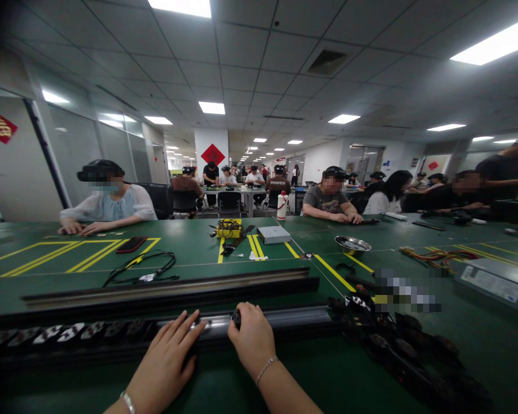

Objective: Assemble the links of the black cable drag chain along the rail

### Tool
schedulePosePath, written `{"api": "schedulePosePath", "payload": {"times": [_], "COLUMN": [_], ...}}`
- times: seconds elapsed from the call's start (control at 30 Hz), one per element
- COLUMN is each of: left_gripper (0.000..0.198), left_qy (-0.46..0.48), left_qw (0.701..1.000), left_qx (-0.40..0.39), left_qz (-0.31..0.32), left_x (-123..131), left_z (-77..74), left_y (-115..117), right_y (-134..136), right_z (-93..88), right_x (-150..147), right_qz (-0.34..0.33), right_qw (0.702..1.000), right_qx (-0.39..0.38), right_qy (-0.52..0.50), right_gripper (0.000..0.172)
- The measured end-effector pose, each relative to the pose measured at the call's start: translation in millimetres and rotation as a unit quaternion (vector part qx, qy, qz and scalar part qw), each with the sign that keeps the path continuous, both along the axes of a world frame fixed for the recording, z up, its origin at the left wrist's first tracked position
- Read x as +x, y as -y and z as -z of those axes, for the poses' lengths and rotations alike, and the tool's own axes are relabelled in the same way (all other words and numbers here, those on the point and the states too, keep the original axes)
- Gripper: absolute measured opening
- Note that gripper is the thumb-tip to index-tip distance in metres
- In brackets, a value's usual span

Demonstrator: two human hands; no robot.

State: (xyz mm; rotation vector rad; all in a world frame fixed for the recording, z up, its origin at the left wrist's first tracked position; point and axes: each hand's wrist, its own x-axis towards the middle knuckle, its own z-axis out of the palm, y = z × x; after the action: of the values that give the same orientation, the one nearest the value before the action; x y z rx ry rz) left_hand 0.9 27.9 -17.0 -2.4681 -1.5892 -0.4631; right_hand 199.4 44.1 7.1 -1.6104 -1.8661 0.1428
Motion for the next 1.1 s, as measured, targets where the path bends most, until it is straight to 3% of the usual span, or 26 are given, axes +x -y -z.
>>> {"api": "schedulePosePath", "payload": {"times": [1.1], "left_gripper": [0.061], "left_qy": [-0.003], "left_qw": [1.0], "left_qx": [0.0], "left_qz": [-0.001], "left_x": [0.5], "left_z": [-3.5], "left_y": [1.5], "right_y": [-2.5], "right_z": [-1.9], "right_x": [7.6], "right_qz": [-0.007], "right_qw": [1.0], "right_qx": [-0.014], "right_qy": [0.016], "right_gripper": [0.022]}}
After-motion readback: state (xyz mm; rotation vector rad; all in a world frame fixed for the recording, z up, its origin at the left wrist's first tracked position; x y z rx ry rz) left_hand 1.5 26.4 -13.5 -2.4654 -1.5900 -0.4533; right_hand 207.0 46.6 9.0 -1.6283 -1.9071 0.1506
